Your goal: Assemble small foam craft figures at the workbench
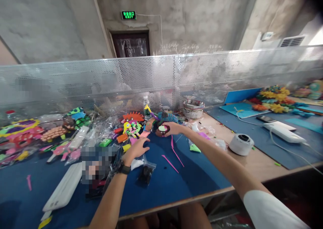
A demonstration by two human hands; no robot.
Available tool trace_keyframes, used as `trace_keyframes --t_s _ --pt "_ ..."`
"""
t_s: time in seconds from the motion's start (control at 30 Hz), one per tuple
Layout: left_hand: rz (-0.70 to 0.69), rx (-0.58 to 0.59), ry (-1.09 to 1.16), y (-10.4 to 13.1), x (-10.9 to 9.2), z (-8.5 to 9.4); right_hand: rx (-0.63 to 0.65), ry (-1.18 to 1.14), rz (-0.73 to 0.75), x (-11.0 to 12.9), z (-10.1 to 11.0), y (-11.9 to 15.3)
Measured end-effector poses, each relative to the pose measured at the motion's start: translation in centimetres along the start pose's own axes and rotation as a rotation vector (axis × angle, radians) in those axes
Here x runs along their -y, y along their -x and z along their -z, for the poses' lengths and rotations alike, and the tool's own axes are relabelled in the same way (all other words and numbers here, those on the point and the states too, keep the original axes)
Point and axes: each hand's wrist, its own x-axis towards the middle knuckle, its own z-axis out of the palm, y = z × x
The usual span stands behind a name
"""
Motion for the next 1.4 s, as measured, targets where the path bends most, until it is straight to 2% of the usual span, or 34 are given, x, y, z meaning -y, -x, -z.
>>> trace_keyframes --t_s 0.13,0.33,0.43,0.53,0.63,0.7,0.77,0.87,1.0,1.17,1.23,1.33,1.4 --pt "-0.059 0.018 -0.039 0.2 0.1 -0.6 0.012 0.013 0.023 -1.3 -1.0 0.0" --pt "-0.099 0.074 -0.257 0.3 -0.8 -0.9 0.041 0.002 -0.008 -2.7 -0.7 -0.2" --pt "-0.033 0.142 -0.443 0.2 -2.1 -0.1 0.081 0.011 -0.046 -3.1 0.1 0.8" --pt "0.037 0.211 -0.491 0.4 -4.1 1.3 0.081 0.156 -0.127 -2.9 0.9 3.0" --pt "0.100 0.323 -0.453 1.5 -6.9 2.3 -0.011 0.345 -0.212 -1.3 0.9 5.8" --pt "0.152 0.436 -0.435 2.4 -8.6 2.3 -0.087 0.449 -0.247 0.5 0.2 7.2" --pt "0.197 0.554 -0.450 3.2 -9.8 1.6 -0.126 0.499 -0.264 2.7 -0.9 8.1" --pt "0.213 0.659 -0.562 3.8 -10.2 0.1 -0.091 0.487 -0.274 5.3 -2.7 8.6" --pt "0.247 0.631 -0.709 4.2 -9.5 -0.7 -0.006 0.492 -0.228 6.2 -3.8 9.1" --pt "0.424 0.664 -0.656 4.4 -9.1 0.4 -0.039 0.563 -0.380 5.3 -3.2 10.0" --pt "0.453 0.651 -0.660 4.3 -9.2 1.0 -0.061 0.575 -0.401 5.4 -3.0 9.8" --pt "0.416 0.614 -0.670 4.3 -9.7 1.7 -0.042 0.552 -0.315 6.3 -3.1 8.6" --pt "0.318 0.601 -0.628 4.2 -10.1 2.1 0.023 0.508 -0.191 7.0 -3.4 7.4"
